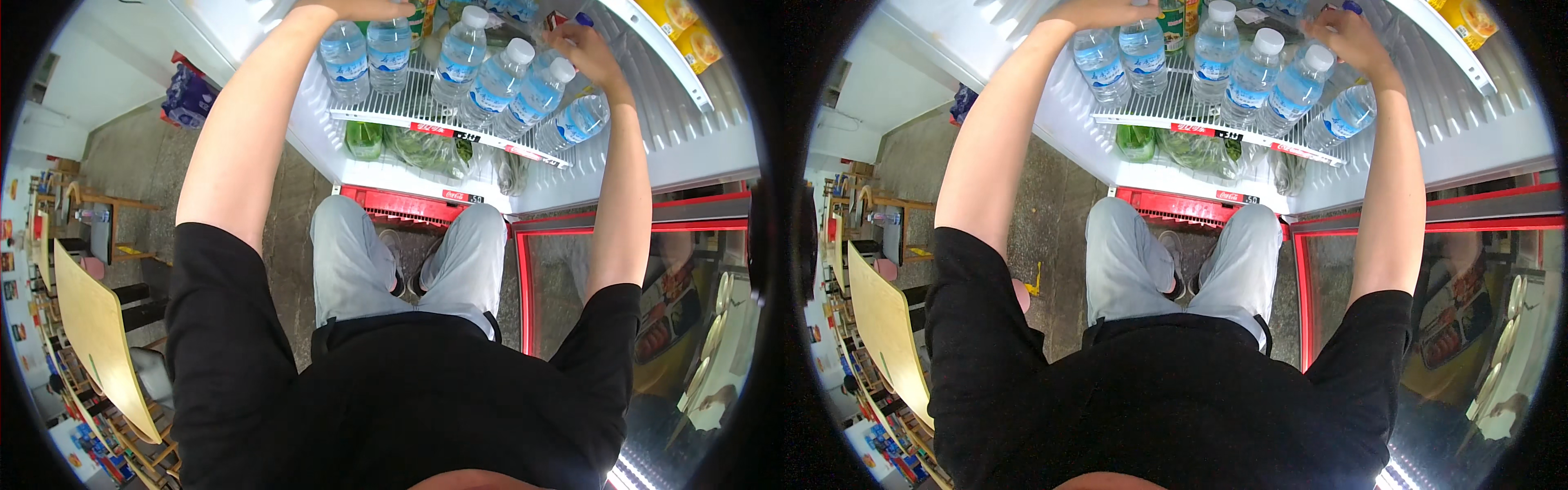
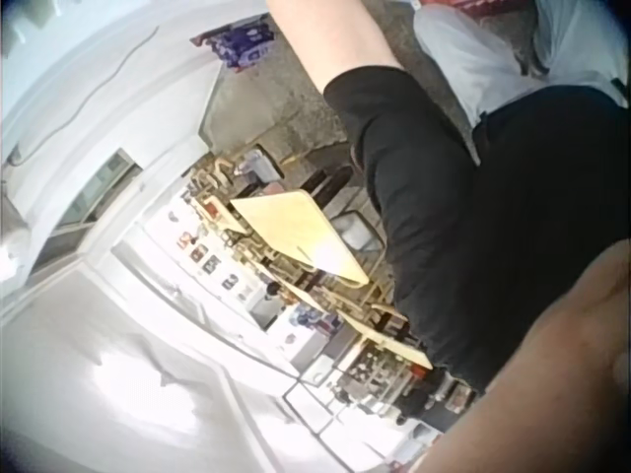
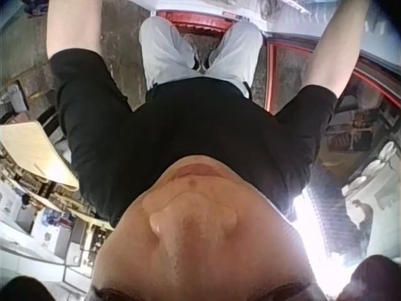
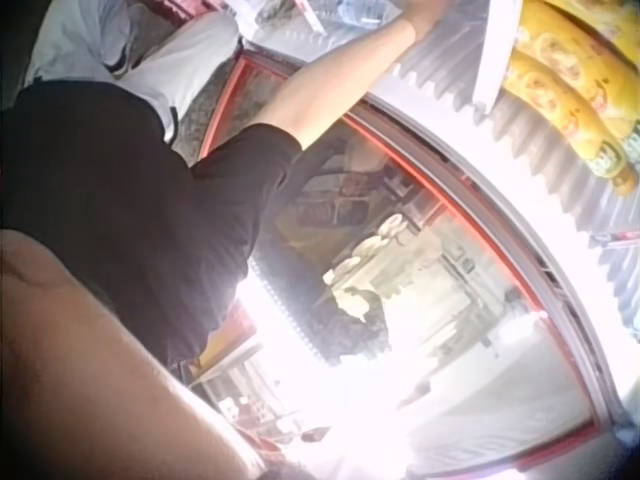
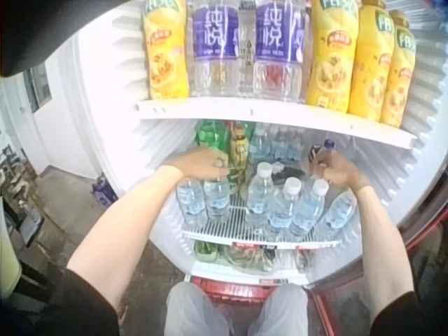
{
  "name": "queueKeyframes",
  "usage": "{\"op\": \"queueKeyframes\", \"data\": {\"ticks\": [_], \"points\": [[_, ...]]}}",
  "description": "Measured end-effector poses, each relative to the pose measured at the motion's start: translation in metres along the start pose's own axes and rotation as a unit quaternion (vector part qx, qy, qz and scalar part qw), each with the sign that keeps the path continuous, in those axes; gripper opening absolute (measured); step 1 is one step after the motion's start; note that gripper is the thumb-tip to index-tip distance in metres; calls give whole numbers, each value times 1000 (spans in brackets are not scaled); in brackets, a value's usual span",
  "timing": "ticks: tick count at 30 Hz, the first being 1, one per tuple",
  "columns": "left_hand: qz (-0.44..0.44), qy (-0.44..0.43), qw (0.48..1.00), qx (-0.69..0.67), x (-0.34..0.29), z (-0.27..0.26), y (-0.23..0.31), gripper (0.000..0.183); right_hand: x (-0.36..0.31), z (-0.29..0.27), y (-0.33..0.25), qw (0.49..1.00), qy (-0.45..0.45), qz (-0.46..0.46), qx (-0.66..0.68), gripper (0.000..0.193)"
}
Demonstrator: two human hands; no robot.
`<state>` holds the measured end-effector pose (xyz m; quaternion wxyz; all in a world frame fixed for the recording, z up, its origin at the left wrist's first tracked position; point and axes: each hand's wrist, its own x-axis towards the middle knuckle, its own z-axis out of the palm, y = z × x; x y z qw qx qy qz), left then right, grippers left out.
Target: The person rearranges cans and bottles of beverages on two different shelves inside a glass-door refrigerator by hand.
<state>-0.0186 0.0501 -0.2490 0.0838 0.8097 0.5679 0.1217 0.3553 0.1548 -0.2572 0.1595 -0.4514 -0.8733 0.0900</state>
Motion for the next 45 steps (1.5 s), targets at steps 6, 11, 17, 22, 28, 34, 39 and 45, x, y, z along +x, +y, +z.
{"op": "queueKeyframes", "data": {"ticks": [6,11,17,22,28,34,39,45], "points": [[-28,-8,997,73,-2,-5,24,51,6,3,23,998,10,-53,-24,41],[-61,33,993,93,-7,-5,27,53,2,4,23,999,17,-50,-5,40],[-78,57,987,127,-9,-3,26,52,-1,0,11,1000,-3,3,17,38],[-31,31,992,122,-2,2,11,50,5,7,26,996,49,-66,-20,38],[-13,-17,997,76,4,4,-1,44,1,5,17,1000,1,-2,5,36],[48,-11,999,19,0,-1,6,39,5,6,25,1000,-4,-21,19,35],[-22,-43,999,8,-4,-11,22,40,8,7,36,996,30,-77,-17,34],[30,13,998,51,-13,-8,21,43,3,2,13,999,-21,6,23,36]]}}
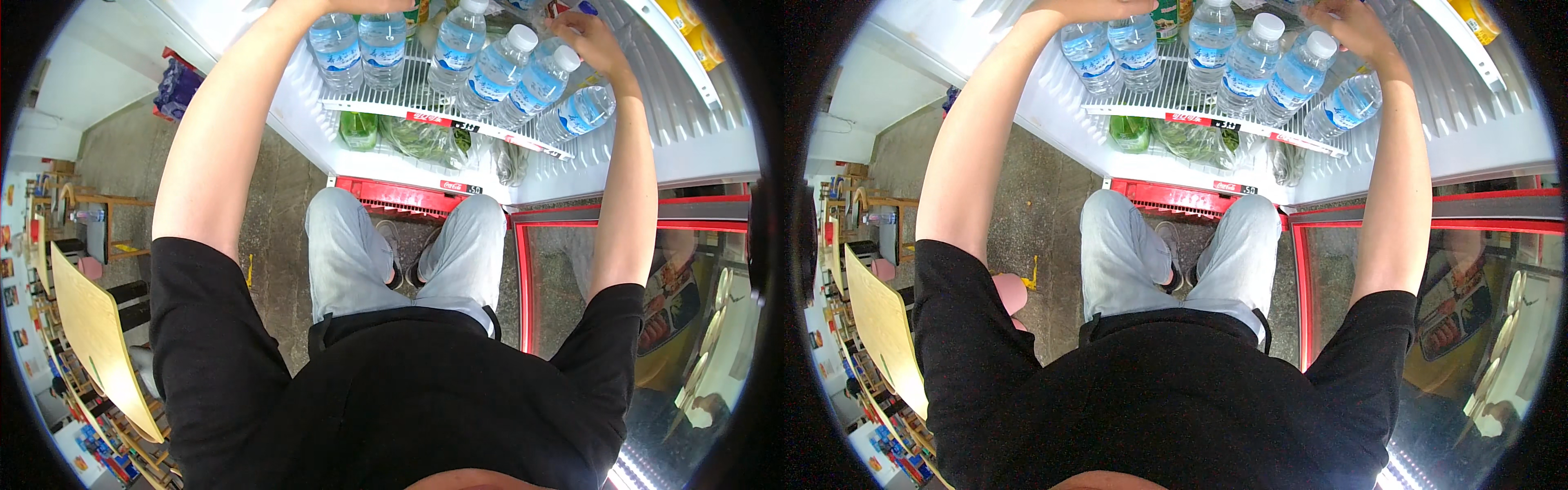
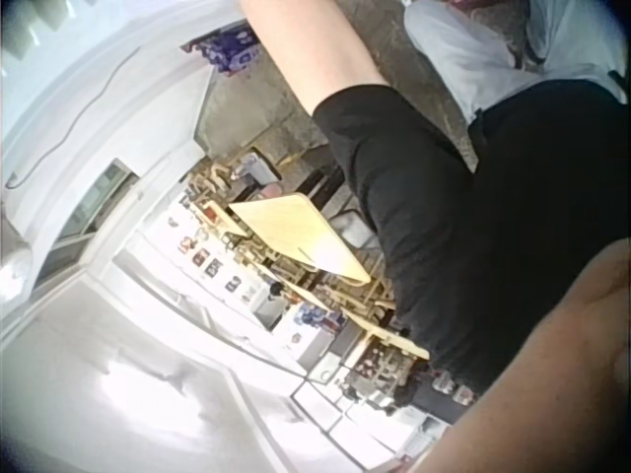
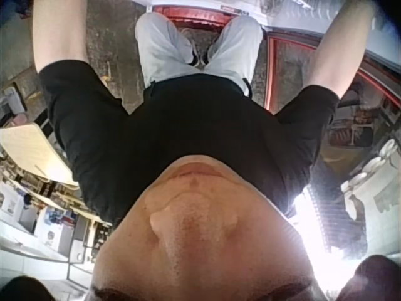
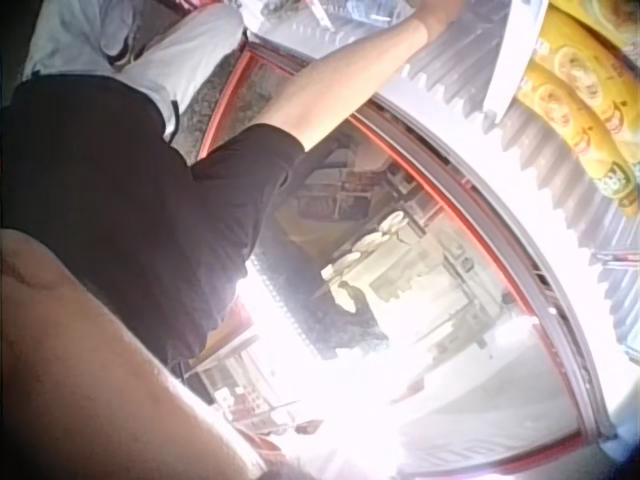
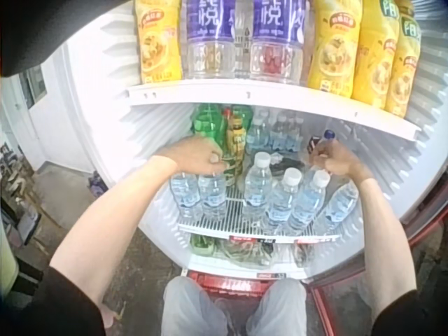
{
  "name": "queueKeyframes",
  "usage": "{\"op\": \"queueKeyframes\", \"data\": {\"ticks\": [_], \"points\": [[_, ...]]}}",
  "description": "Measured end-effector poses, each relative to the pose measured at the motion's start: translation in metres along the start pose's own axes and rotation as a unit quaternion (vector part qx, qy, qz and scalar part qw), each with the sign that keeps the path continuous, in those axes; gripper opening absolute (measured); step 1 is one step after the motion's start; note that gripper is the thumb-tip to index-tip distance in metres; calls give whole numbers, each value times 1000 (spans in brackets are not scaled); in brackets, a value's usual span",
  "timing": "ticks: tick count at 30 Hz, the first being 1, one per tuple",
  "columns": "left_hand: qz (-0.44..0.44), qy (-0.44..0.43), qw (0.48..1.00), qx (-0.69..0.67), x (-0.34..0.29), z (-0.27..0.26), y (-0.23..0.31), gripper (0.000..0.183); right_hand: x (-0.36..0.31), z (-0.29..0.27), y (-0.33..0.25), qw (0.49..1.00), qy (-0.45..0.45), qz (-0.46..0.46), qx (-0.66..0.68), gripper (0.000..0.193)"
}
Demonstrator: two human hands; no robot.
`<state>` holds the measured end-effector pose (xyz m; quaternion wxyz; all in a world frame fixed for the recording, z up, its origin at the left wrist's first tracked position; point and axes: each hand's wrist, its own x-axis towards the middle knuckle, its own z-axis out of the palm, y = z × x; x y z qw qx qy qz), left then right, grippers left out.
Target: The person rearranges cans and bottles of beverages on two different shelves inside a glass-door refrigerator by hand.
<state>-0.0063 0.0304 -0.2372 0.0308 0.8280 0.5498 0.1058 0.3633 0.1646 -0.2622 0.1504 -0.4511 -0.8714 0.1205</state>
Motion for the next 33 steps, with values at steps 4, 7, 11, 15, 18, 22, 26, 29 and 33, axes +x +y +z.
{"op": "queueKeyframes", "data": {"ticks": [4,7,11,15,18,22,26,29,33], "points": [[-13,-35,998,46,6,3,3,45,3,3,17,995,52,-60,-54,37],[-31,-39,996,69,7,8,2,47,3,2,18,995,44,-79,-49,37],[-1,-44,998,49,11,12,-13,47,2,0,14,998,13,-54,-20,35],[8,-84,996,22,13,9,-13,48,-1,2,14,999,28,-36,5,35],[-13,-113,993,4,10,6,-13,48,-20,-8,-45,998,26,46,28,40],[-21,-89,996,-5,15,9,-14,47,-12,-7,-21,999,30,-2,26,30],[-2,-74,997,-32,12,9,-17,42,-11,-8,-22,999,26,18,28,31],[1,-80,995,-66,8,6,-11,38,-18,-12,-35,999,19,15,21,31],[-8,-106,990,-93,8,2,-4,35,-15,-8,-22,999,35,-7,34,31]]}}
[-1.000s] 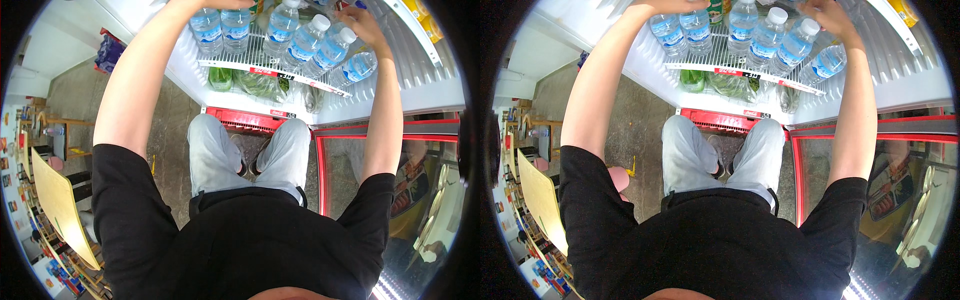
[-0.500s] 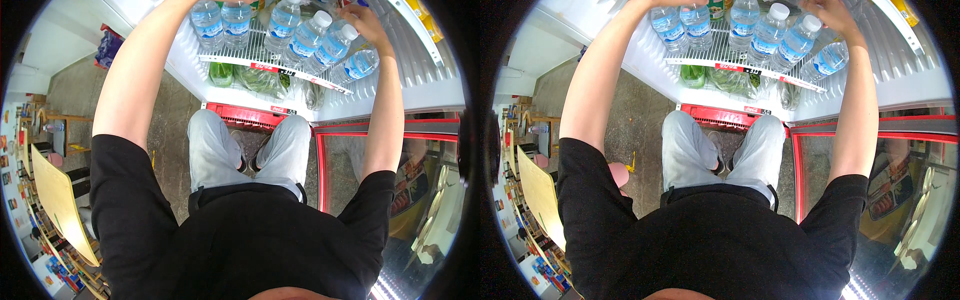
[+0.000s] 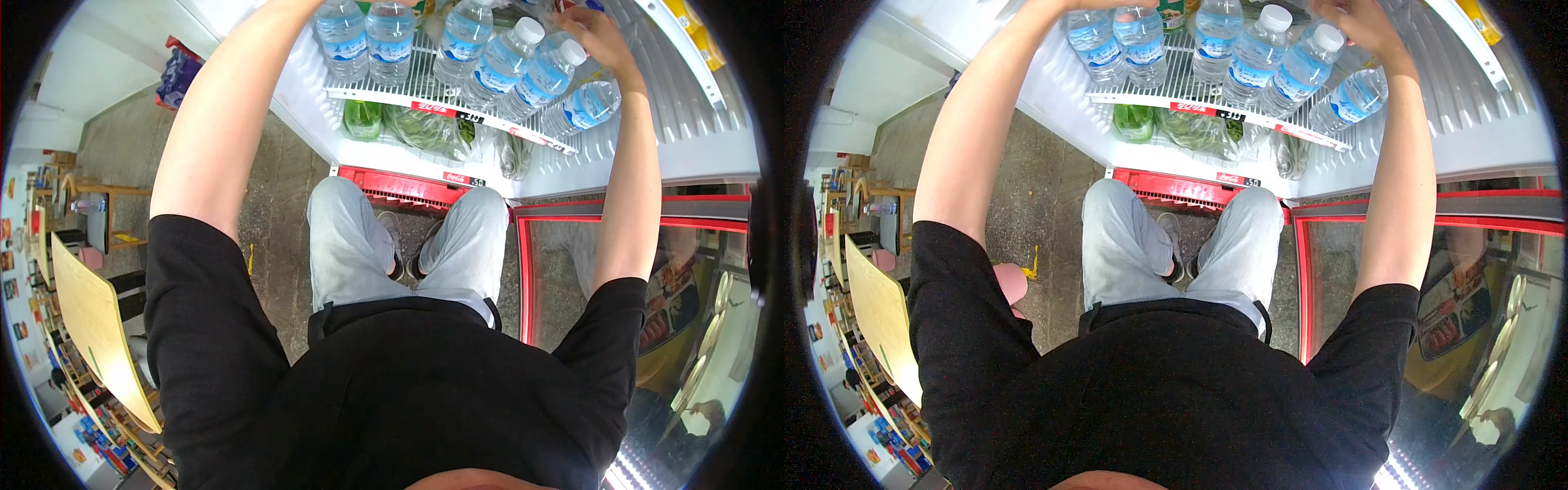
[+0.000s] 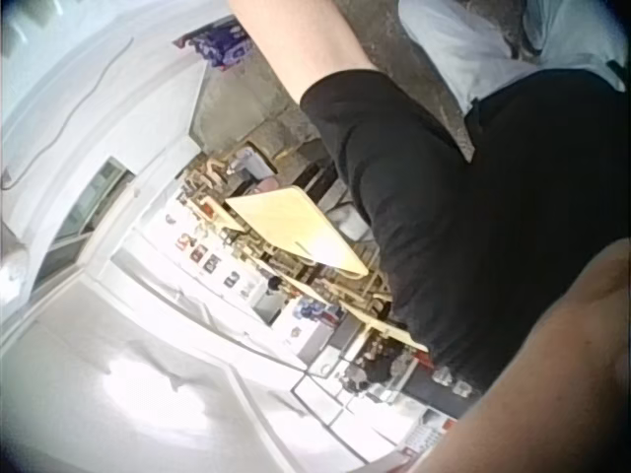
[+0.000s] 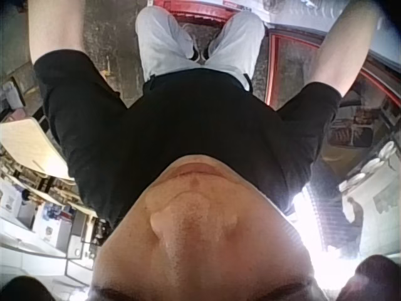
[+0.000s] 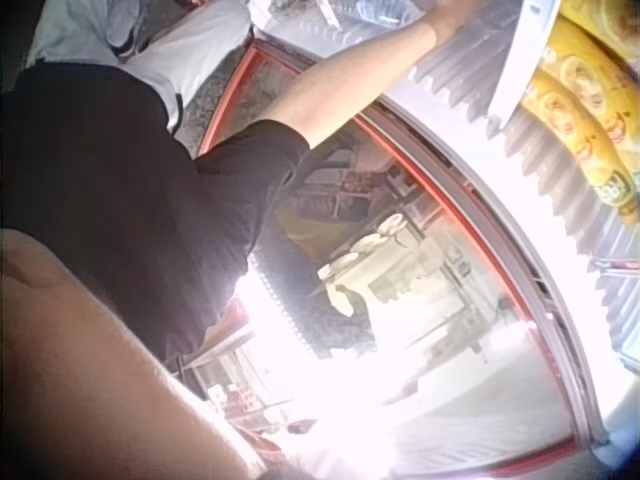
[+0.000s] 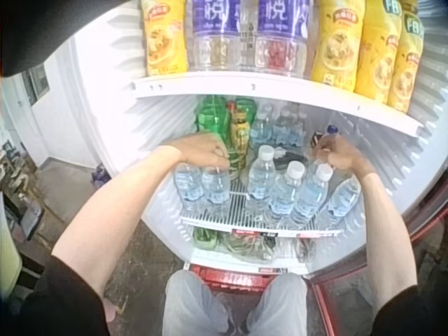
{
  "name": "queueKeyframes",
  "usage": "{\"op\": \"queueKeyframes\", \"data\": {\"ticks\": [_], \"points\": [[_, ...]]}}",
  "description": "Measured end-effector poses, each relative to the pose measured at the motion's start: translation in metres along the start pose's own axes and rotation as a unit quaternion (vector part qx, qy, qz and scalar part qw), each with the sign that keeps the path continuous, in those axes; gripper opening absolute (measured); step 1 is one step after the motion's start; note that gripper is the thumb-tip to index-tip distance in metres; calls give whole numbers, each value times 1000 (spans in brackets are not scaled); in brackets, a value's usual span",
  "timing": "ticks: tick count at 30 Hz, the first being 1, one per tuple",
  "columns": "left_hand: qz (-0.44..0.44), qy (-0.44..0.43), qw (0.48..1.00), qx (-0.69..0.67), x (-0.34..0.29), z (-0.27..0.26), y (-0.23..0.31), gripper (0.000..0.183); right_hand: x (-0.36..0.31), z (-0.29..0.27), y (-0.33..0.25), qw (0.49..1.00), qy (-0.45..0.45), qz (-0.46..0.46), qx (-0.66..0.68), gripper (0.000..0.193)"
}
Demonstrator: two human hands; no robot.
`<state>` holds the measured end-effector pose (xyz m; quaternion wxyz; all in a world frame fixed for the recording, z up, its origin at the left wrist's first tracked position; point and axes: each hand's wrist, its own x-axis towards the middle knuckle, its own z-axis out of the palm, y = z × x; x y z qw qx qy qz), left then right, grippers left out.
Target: The person rearranges cans and bottles of beverages on two different shelves inside a glass-door refrigerator by hand.
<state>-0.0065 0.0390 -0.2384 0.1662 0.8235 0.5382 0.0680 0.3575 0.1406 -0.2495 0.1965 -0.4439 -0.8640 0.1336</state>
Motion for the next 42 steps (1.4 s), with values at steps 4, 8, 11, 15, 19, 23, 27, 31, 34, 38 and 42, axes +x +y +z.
{"op": "queueKeyframes", "data": {"ticks": [4,8,11,15,19,23,27,31,34,38,42], "points": [[-9,-9,1000,3,0,0,-1,36,9,4,15,1000,-4,17,8,32],[-21,-10,1000,-2,-1,-2,4,41,19,8,44,996,-8,-52,-74,38],[-32,-16,999,0,-3,-1,7,44,19,8,40,997,-13,-41,-67,40],[-31,-37,999,5,-4,-2,10,45,16,9,36,998,0,-29,-62,42],[-43,-43,998,2,-3,-2,8,45,14,7,28,998,-12,-11,-61,43],[-52,-32,998,9,-2,-1,8,46,14,7,31,997,-7,-40,-63,43],[-45,-29,998,33,3,2,7,46,17,9,40,996,2,-55,-76,41],[-36,-25,998,41,3,2,5,47,17,12,43,998,0,-37,-46,39],[-44,-35,998,31,1,1,5,49,16,11,40,999,-14,-23,-43,38],[-40,-39,998,-17,-3,0,1,56,17,10,35,998,-8,-34,-48,39],[-104,-45,993,-43,-3,-6,21,73,17,9,53,996,2,-61,-61,40]]}}
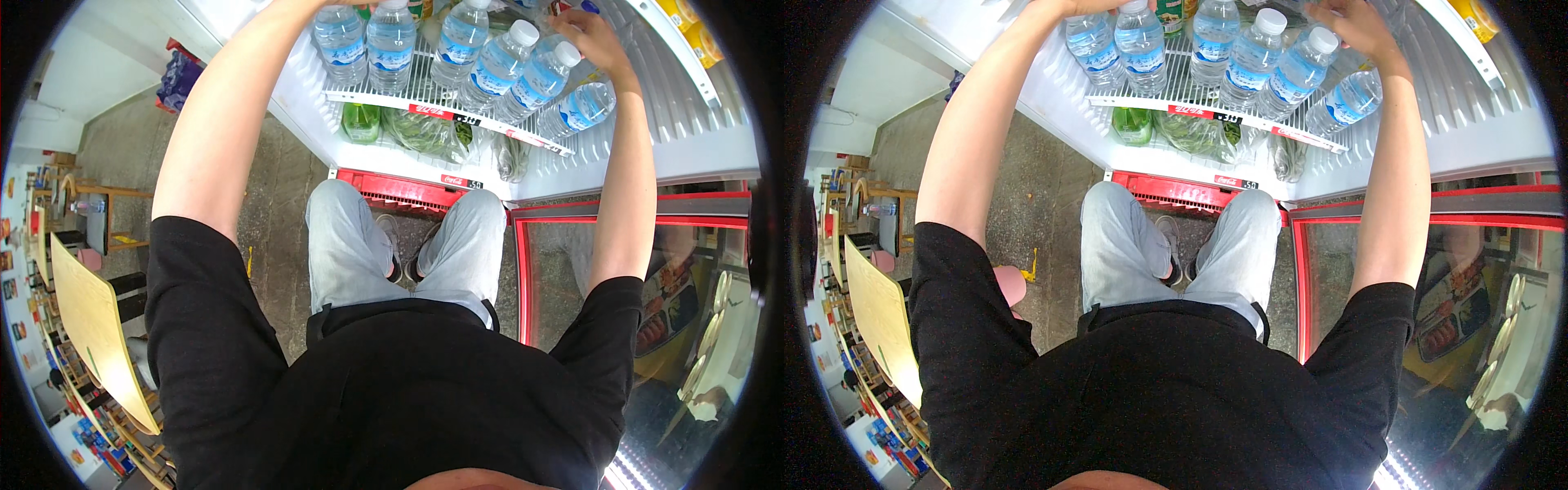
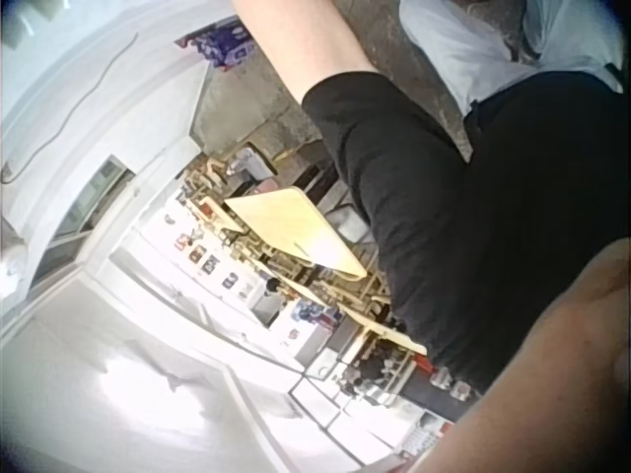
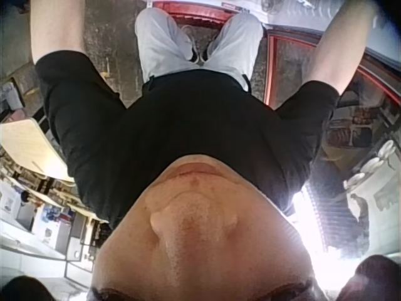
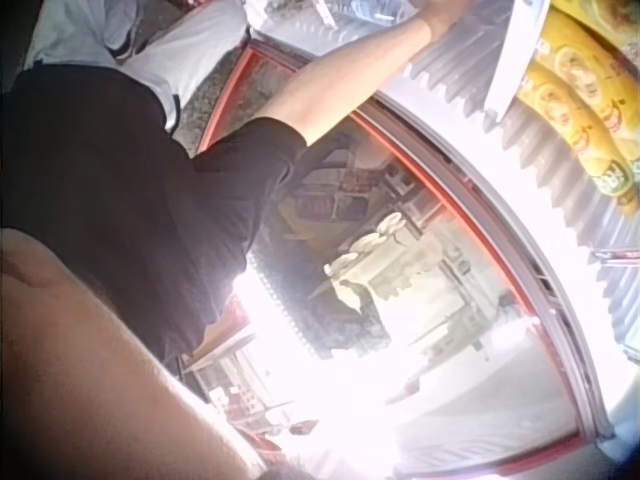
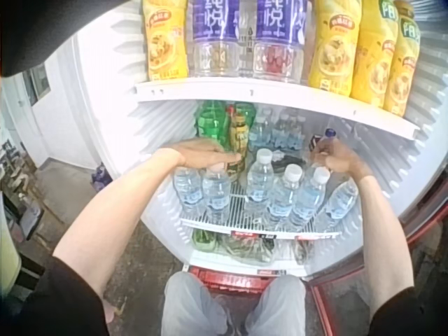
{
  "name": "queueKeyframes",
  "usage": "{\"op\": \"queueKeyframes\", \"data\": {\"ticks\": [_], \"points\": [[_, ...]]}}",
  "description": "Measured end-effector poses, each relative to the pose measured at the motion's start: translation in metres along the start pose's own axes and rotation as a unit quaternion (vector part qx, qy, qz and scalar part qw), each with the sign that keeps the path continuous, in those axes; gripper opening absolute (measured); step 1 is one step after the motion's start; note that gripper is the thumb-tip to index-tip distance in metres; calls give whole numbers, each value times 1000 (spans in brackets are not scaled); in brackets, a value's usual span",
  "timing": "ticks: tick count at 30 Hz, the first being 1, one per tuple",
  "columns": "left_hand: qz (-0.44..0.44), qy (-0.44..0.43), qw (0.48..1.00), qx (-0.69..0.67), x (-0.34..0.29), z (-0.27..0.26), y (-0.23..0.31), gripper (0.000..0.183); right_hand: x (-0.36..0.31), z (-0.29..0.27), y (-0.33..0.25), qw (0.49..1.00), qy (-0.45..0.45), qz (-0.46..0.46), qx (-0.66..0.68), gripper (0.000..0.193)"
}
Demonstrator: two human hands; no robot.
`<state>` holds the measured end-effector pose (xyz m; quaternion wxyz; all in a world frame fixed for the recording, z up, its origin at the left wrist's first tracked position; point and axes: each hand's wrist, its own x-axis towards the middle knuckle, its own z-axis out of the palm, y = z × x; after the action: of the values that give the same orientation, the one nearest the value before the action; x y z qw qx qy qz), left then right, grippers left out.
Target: The person rearranges cans and bottles of beverages on two different shelves inside a glass-door refrigerator by hand.
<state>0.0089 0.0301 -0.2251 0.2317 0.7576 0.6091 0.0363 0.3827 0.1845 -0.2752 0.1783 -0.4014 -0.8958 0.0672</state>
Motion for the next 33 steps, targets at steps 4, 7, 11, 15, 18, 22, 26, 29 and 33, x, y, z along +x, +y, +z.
{"op": "queueKeyframes", "data": {"ticks": [4,7,11,15,18,22,26,29,33], "points": [[-15,64,998,-9,5,8,-19,82,2,0,-17,1000,2,15,6,40],[-32,176,984,15,8,10,-25,84,2,-1,-18,999,-14,35,13,40],[-83,122,983,-109,8,6,-22,85,4,1,-9,1000,-1,9,1,41],[-113,116,985,-59,11,2,-22,82,6,5,6,999,26,-35,-23,41],[-132,149,979,-32,11,7,-14,65,-1,-1,-15,998,-29,63,-5,41],[-69,46,964,253,26,7,-50,41,5,1,-18,999,-18,47,17,40],[-171,124,956,205,33,15,-42,29,2,0,-5,1000,-14,12,13,39],[-183,111,959,187,39,14,-46,29,3,0,-2,1000,-14,-3,7,39],[-143,36,960,237,52,13,-69,30,8,3,1,999,7,-39,-12,39]]}}
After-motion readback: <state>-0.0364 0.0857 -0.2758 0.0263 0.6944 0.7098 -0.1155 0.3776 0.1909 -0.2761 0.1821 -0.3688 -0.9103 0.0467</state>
